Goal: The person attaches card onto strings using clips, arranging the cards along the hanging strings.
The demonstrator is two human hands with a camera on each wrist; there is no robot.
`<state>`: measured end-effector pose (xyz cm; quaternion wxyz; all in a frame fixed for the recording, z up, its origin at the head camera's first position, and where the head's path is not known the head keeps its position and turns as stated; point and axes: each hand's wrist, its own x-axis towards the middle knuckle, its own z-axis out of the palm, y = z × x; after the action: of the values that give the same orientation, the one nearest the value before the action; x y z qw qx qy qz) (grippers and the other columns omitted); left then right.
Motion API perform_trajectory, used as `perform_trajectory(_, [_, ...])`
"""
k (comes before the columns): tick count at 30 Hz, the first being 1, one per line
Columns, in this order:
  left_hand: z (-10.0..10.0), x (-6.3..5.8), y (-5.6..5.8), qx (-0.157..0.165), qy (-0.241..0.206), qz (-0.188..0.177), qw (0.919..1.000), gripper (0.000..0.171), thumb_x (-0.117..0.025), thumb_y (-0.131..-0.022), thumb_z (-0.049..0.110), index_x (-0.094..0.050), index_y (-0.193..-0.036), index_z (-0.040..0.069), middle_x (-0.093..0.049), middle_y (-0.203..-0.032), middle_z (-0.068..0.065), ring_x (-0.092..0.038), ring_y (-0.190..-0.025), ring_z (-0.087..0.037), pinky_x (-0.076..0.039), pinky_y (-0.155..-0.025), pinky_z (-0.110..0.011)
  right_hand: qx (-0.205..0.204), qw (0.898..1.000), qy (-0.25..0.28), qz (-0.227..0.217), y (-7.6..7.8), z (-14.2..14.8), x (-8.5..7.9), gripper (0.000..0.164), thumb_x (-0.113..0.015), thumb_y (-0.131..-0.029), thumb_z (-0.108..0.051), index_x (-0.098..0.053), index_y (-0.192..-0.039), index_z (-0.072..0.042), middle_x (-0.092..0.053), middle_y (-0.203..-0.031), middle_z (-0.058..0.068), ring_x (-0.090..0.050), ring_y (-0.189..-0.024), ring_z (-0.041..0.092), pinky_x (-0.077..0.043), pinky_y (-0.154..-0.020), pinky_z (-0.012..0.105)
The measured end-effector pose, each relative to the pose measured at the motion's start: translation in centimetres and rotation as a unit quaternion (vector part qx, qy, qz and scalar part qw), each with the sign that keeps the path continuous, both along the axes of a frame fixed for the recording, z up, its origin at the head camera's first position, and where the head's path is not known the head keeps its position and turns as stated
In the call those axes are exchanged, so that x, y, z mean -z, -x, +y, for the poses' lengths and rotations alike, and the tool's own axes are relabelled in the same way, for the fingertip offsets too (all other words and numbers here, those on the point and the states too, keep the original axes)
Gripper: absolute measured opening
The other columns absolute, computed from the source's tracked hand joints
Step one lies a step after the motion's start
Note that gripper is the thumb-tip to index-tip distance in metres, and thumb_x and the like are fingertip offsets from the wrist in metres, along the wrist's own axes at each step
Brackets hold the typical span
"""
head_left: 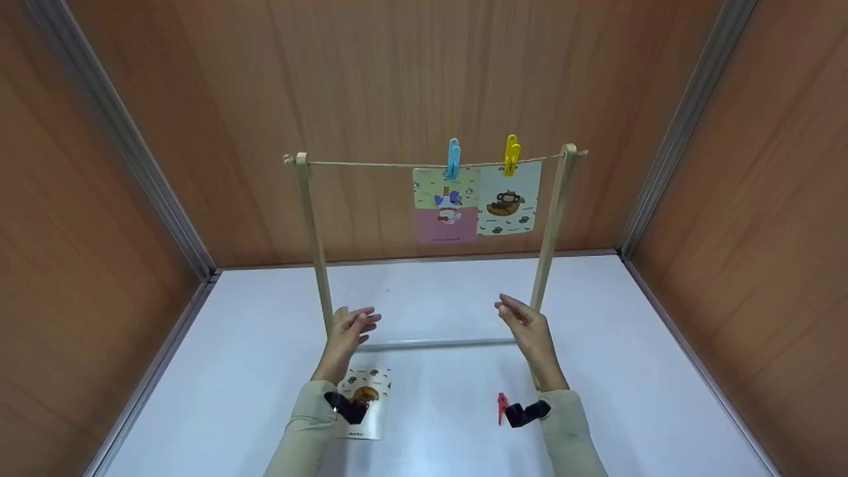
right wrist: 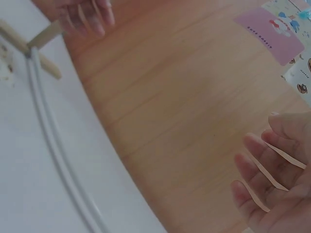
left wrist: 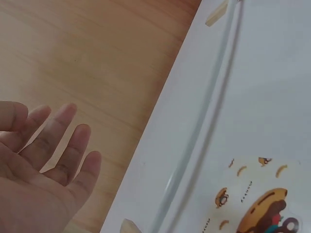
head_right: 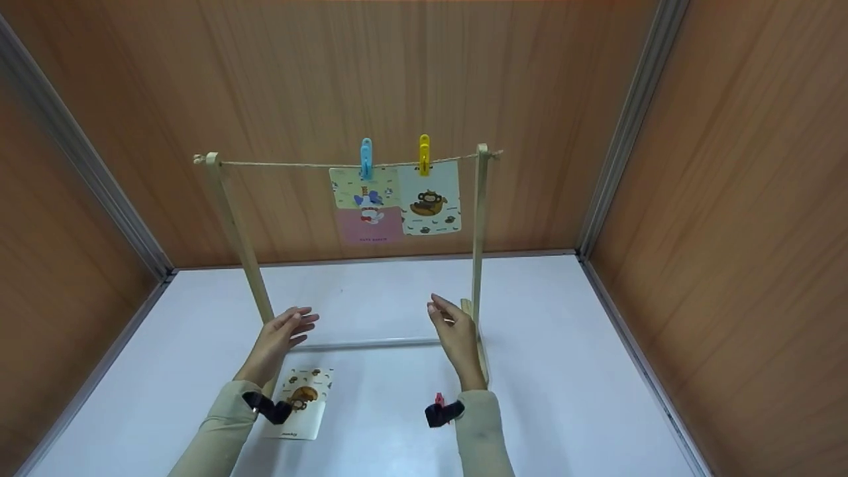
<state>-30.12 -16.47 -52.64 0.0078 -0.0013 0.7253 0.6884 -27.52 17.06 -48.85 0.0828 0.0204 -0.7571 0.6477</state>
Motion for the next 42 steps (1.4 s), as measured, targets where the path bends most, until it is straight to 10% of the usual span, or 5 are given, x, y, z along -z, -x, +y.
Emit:
perform_trajectory(20, [-2.3,5.3,-2.2,-0.003,0.093,-0.046,0.9946,0.044,-0.046,-0.102,0.028,-0.052,-0.130,-0.006,-0.057,-0.129,-0.022,-0.047,-0.127,-0.040,-0.035,-0.107,-0.055,0.037,0.994,-0.071,-0.078,-2.3,1.2,7.6,0.044,-0.064,-0.092,-0.032,-0.062,-0.126,-0.005,-0.067,-0.116,0.013,-0.060,-0.100,0.016,-0.049,-0.083,0.025])
perform_trajectory(42, [-3.2,6.4,-2.5,0.027,0.212,-0.059,0.9752,0.029,-0.056,-0.095,0.010,-0.059,-0.122,0.002,-0.057,-0.125,-0.019,-0.051,-0.120,-0.037,-0.041,-0.101,-0.052,0.001,0.972,-0.185,-0.142,-4.6,2.4,11.1,0.041,-0.069,-0.088,-0.025,-0.064,-0.116,0.004,-0.067,-0.094,0.008,-0.062,-0.087,0.019,-0.051,-0.075,0.033])
